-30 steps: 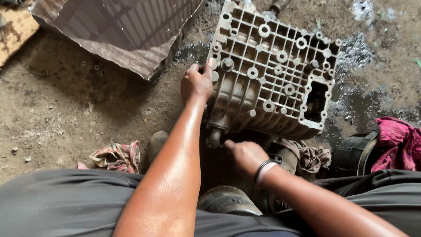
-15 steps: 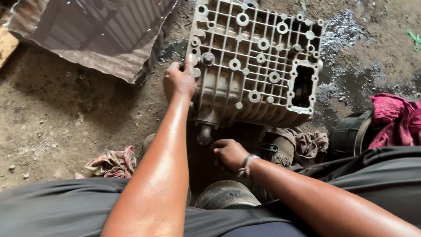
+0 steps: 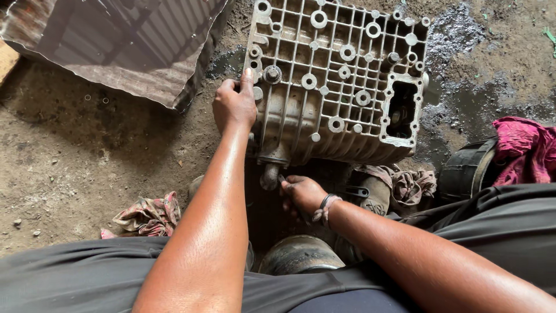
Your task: The person cleans the surface of a disassembled engine block using a cloth and a metal file. They wipe the top and sides of the block, then use the file to scrape away residue from the exterior surfaces.
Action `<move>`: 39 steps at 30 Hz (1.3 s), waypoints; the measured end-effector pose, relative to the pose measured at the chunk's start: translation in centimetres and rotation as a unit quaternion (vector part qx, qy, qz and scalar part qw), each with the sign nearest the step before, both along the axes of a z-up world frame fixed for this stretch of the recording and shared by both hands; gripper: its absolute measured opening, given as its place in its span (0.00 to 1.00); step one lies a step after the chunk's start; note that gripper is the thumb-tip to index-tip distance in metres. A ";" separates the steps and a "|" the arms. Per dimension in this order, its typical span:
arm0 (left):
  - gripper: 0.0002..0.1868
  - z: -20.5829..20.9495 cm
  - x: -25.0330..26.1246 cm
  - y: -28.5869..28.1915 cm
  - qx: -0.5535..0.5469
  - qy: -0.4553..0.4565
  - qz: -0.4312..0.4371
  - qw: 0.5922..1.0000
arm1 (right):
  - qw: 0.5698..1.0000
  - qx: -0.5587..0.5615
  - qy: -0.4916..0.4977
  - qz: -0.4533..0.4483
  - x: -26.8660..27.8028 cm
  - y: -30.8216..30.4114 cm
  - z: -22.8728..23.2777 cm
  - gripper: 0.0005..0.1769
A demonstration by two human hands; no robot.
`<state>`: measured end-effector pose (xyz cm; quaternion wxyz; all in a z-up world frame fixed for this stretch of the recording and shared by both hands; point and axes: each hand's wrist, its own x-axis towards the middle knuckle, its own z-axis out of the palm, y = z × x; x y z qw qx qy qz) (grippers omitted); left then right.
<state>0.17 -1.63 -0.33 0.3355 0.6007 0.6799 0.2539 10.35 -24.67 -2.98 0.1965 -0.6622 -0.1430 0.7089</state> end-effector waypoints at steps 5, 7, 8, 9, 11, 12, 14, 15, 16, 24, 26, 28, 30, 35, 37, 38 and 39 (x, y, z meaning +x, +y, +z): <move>0.30 0.4 0.1 0.1 -0.019 -0.015 -0.002 1.000 | 0.999 0.022 0.001 0.040 0.8 0.7 -1.4 0.17; 0.30 0.5 0.1 0.0 -0.016 -0.006 0.005 1.000 | 0.996 0.056 -0.048 0.050 0.5 0.5 -2.3 0.17; 0.30 0.6 0.1 -0.1 -0.015 -0.001 0.008 1.000 | 0.994 0.076 -0.066 0.041 0.3 0.3 -2.7 0.17; 0.29 0.7 0.2 -0.1 -0.014 0.005 0.010 1.000 | 0.991 0.098 -0.085 0.030 0.1 0.2 -3.1 0.17; 0.29 0.7 0.3 -0.2 -0.014 0.016 0.014 1.000 | 0.990 0.117 -0.073 0.009 -0.3 -0.4 -3.5 0.19; 0.28 0.7 0.4 -0.4 -0.015 0.013 0.016 1.000 | 0.990 0.126 -0.066 -0.002 -0.5 -0.7 -3.5 0.19; 0.28 0.8 0.3 -0.4 -0.013 0.005 0.021 1.000 | 0.989 0.104 -0.093 0.040 -0.7 -0.9 -3.1 0.20; 0.28 0.8 0.3 -0.4 -0.008 0.006 0.020 1.000 | 0.988 0.094 -0.105 0.060 -0.8 -0.9 -2.6 0.20; 0.28 0.8 0.2 -0.4 -0.003 0.007 0.019 1.000 | 0.985 0.102 -0.117 0.070 -0.9 -0.7 -2.2 0.20; 0.27 0.9 0.1 -0.6 -0.016 -0.010 0.017 1.000 | 0.972 0.134 -0.155 0.118 -1.0 0.4 0.7 0.21; 0.28 1.2 0.2 -0.6 -0.014 0.007 0.021 1.000 | 0.969 0.145 -0.160 0.123 -1.1 0.1 0.6 0.21; 0.26 1.4 0.2 -0.7 -0.002 0.008 0.024 1.000 | 0.964 0.149 -0.173 0.136 -1.0 -0.3 0.1 0.21; 0.25 1.7 0.3 -1.0 0.018 0.011 0.017 1.000 | 0.958 0.145 -0.194 0.154 -0.8 -0.6 -0.6 0.20; 0.23 1.7 0.1 -2.1 0.213 0.069 -0.044 0.974 | 0.945 0.218 -0.201 0.139 0.0 -0.7 -2.8 0.21; 0.23 2.1 0.1 -2.3 0.156 0.062 -0.039 0.985 | 0.946 0.220 -0.197 0.131 0.0 -1.0 -3.1 0.21; 0.23 2.4 0.2 -2.5 0.129 0.058 -0.038 0.989 | 0.949 0.207 -0.199 0.128 -0.1 -1.1 -3.1 0.21; 0.22 2.9 0.3 -2.4 0.105 0.055 -0.036 0.992 | 0.951 0.198 -0.201 0.125 -0.1 -0.9 -2.9 0.21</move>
